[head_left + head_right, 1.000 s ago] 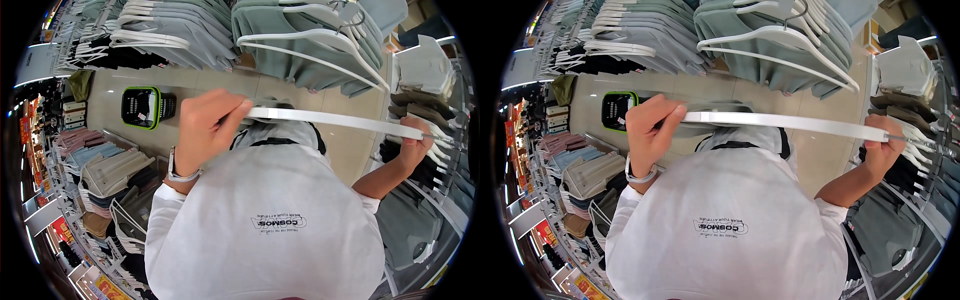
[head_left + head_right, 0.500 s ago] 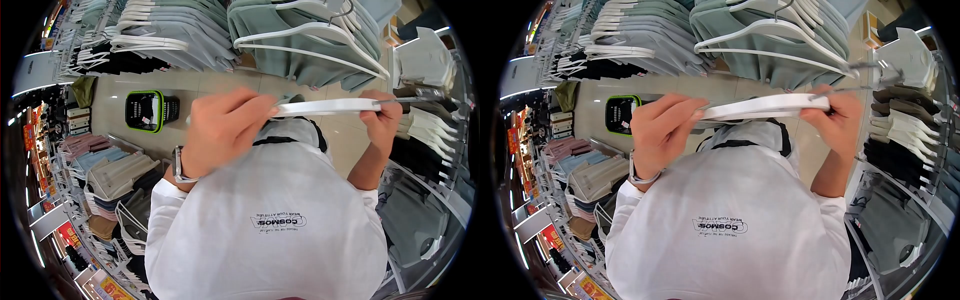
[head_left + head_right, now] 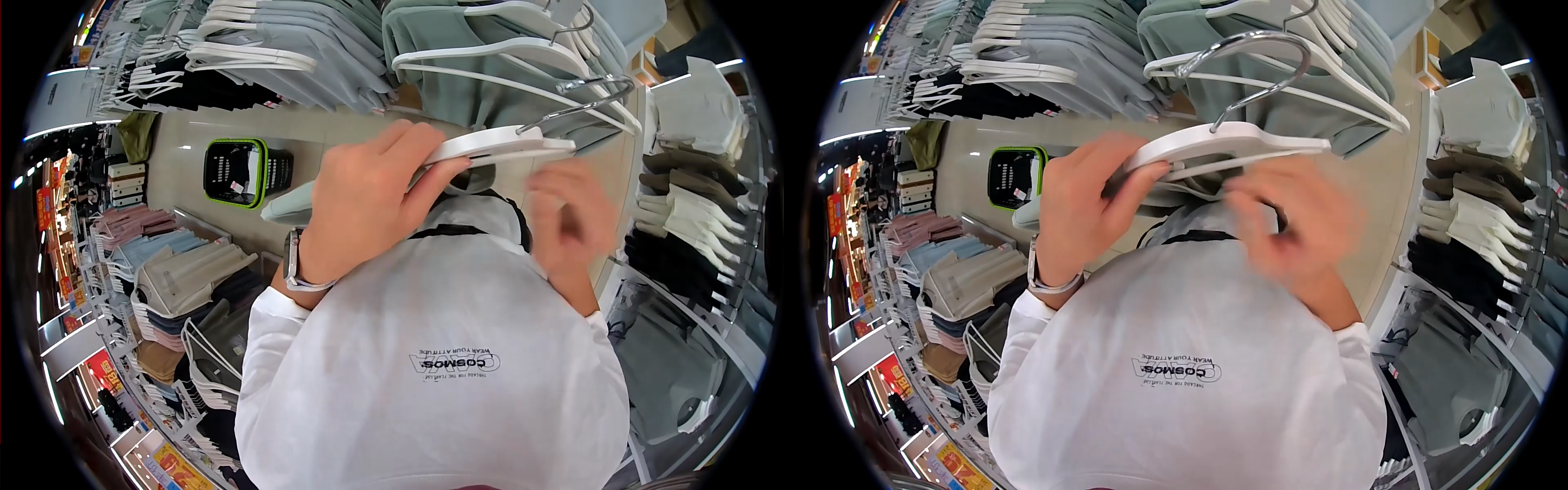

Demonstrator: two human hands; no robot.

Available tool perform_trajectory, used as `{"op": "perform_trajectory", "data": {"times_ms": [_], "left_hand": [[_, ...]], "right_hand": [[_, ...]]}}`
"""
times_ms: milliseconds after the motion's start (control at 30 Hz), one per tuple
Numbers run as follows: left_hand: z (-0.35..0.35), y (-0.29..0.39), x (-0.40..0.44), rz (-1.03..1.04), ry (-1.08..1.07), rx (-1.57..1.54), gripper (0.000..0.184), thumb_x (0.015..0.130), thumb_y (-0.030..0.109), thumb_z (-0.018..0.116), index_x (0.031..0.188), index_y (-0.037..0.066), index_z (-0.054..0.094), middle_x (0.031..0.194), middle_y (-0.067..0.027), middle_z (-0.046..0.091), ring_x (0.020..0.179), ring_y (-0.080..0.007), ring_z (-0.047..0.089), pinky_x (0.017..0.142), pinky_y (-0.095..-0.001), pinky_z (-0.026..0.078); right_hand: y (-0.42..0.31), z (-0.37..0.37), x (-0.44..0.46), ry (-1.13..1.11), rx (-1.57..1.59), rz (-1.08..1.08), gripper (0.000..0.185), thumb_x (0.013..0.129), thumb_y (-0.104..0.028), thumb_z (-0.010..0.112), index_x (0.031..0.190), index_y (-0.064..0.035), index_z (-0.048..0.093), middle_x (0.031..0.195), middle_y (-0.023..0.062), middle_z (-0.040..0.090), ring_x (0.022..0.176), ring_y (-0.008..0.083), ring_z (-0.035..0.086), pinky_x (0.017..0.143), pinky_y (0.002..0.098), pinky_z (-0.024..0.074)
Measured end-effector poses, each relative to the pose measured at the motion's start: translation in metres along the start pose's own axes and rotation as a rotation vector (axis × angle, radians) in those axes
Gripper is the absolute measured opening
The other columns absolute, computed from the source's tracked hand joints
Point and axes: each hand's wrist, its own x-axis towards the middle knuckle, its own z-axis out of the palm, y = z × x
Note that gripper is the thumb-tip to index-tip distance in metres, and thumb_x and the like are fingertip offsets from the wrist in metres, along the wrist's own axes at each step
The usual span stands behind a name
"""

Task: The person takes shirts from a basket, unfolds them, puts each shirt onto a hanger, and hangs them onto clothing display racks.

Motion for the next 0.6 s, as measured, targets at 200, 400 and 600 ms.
{"op": "perform_trajectory", "data": {"times_ms": [200, 400, 600], "left_hand": [[0.001, 0.0, -0.004, 0.029, 0.088, -0.007, 0.019, 0.076, 0.022, 0.069, 0.078, 0.005, 0.058, 0.062, -0.005, 0.054, 0.046, -0.0214, 0.051, 0.042, -0.0317, 0.04], [-0.03, -0.015, -0.015, -0.05, 0.22, -0.028, 0.016, 0.078, 0.015, 0.066, 0.078, 0.001, 0.058, 0.06, -0.0071, 0.053, 0.044, -0.0179, 0.048, 0.043, -0.0283, 0.038], [-0.059, -0.052, -0.058, -0.281, 0.143, -0.099, 0.03, 0.09, 0.023, 0.048, 0.094, -0.005, 0.058, 0.071, -0.004, 0.054, 0.066, -0.0116, 0.045, 0.059, -0.0241, 0.035]], "right_hand": [[-0.024, 0.042, -0.008, -0.66, 0.503, 0.587, 0.04, 0.069, -0.008, 0.07, 0.106, 0.0001, 0.058, 0.07, 0.0068, 0.059, 0.051, 0.0128, 0.053, 0.044, 0.0297, 0.0406], [0.021, 0.041, -0.039, -0.805, 0.075, 0.304, 0.03, 0.073, -0.014, 0.068, 0.098, 0.0009, 0.058, 0.069, 0.0104, 0.058, 0.052, 0.0198, 0.055, 0.047, 0.0302, 0.0416], [0.073, -0.002, -0.054, -0.569, 0.314, 0.629, 0.039, 0.081, -0.033, 0.059, 0.095, 0.0028, 0.058, 0.072, 0.0123, 0.06, 0.046, 0.0163, 0.053, 0.042, 0.0264, 0.0419]]}}
